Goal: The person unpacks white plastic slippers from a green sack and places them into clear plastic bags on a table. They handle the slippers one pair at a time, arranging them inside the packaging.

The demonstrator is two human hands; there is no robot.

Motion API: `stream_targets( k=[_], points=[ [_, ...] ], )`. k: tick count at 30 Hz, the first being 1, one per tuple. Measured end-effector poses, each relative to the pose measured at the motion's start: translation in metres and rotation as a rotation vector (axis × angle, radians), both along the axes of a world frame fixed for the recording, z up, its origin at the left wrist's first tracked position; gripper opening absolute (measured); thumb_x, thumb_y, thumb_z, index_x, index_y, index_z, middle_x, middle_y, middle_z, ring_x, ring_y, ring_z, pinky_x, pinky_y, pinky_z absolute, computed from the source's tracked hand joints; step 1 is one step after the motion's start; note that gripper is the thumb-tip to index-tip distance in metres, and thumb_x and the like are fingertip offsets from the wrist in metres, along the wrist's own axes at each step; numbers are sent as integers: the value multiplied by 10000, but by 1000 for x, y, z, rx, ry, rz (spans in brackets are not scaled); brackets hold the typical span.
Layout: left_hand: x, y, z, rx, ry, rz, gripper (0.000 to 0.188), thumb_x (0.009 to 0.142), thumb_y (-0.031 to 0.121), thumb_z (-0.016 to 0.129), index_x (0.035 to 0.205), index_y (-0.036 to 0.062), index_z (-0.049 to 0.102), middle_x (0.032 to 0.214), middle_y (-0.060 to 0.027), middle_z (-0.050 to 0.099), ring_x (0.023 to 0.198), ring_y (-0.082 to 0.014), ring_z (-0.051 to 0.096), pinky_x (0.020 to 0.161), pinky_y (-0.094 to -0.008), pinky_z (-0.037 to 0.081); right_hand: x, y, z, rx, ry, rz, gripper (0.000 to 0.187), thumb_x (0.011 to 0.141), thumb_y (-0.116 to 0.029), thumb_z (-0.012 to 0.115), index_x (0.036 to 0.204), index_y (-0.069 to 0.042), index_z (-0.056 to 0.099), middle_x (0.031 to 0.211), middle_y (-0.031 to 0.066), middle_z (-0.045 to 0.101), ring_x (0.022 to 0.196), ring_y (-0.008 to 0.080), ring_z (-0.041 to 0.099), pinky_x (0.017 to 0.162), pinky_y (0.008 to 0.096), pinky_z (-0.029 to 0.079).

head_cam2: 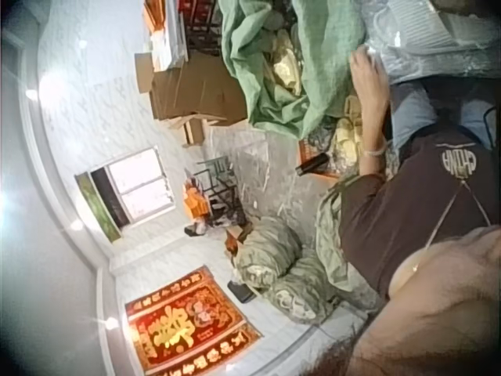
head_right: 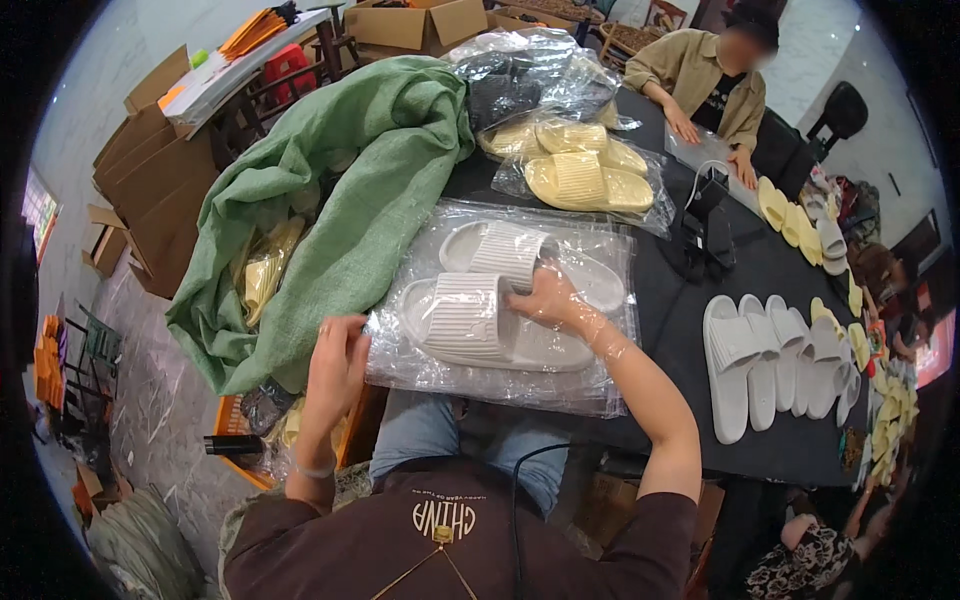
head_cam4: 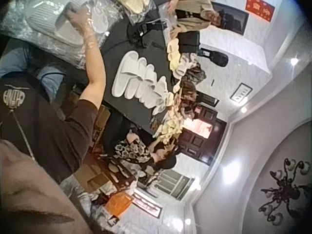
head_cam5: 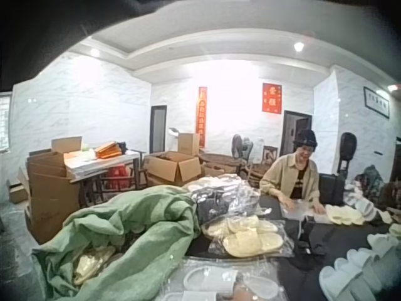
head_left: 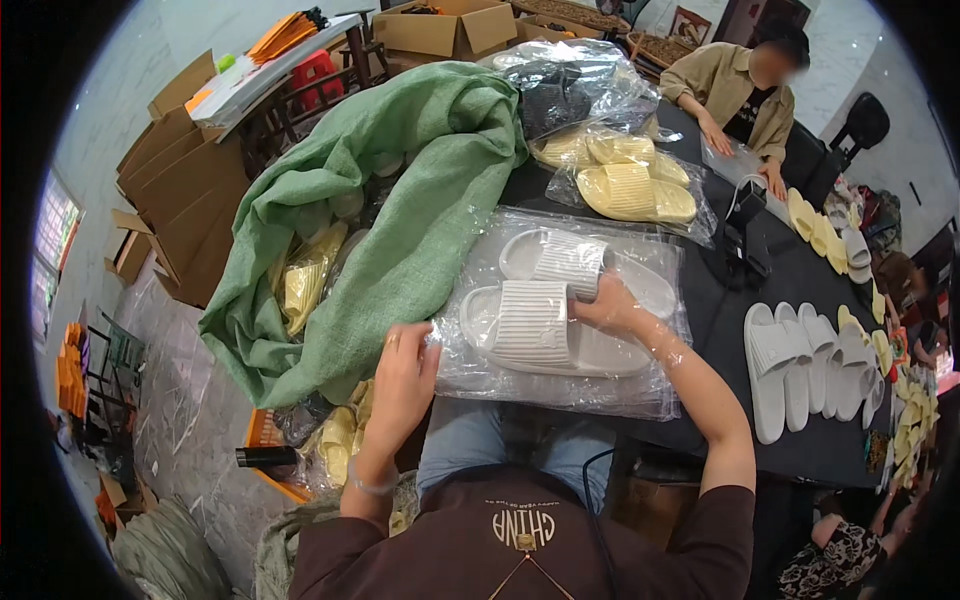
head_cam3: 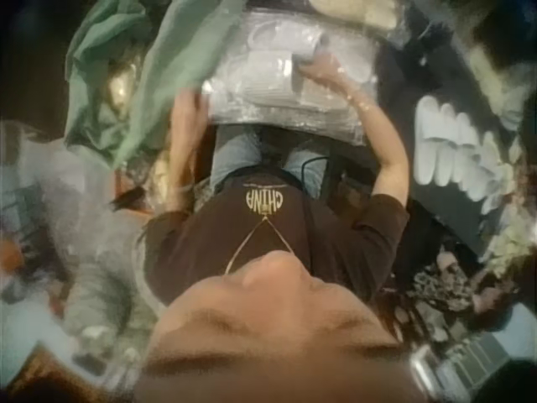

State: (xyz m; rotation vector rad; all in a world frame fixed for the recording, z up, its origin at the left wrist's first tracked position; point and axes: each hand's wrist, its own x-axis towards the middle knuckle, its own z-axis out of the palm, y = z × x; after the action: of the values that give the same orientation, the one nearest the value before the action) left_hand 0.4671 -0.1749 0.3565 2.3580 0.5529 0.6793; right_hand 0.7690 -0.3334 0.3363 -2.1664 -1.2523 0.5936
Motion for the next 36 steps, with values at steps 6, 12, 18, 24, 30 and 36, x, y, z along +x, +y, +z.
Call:
stream_targets(
  k=[6,12,18,24,30,36],
  points=[
    [88,37,-46,-180,-63,-118,386,973,216,427,1302,17,456,1318,-221,472,1226,-342,455,1008,-400,367,-10,11,16,-83,-14,-22,602,715,-419,690,1109,28,608,1089,251,621,1009,360,602,880,395,468],
    [107,37,-64,154,182,-108,507,991,340,311,1380,28,398,1458,-131,370,1359,-284,324,1105,-451,242,21,-26,-23,-31,-381,30,585,749,-460,623,1004,66,624,1086,310,593,1038,422,564,895,443,448],
    [112,31,-68,355,234,-63,545,956,359,416,1395,39,381,1469,-141,348,1363,-296,313,1103,-446,251,78,-121,-41,122,-467,-23,453,726,-345,668,1003,13,657,976,259,637,993,372,590,927,423,430],
    [105,36,-73,394,267,-31,675,911,465,481,1412,32,351,1490,-182,289,1382,-328,262,1121,-446,205,90,-204,41,251,-572,-376,430,668,-232,694,1031,-3,660,939,231,658,894,407,612,879,405,471],
    [109,40,-62,353,354,-71,733,916,482,472,1424,-12,287,1502,-201,245,1392,-347,228,1125,-450,197,126,-245,125,809,-389,-831,393,874,-225,588,1192,5,570,1208,125,588,1085,249,586,919,399,458],
    [131,53,-52,390,219,-136,608,952,351,465,1406,-22,310,1490,-188,274,1385,-334,245,1117,-446,228,39,-106,137,1017,405,-585,438,945,-321,424,1280,-47,492,1194,89,588,1074,201,587,931,358,471]
  ],
)
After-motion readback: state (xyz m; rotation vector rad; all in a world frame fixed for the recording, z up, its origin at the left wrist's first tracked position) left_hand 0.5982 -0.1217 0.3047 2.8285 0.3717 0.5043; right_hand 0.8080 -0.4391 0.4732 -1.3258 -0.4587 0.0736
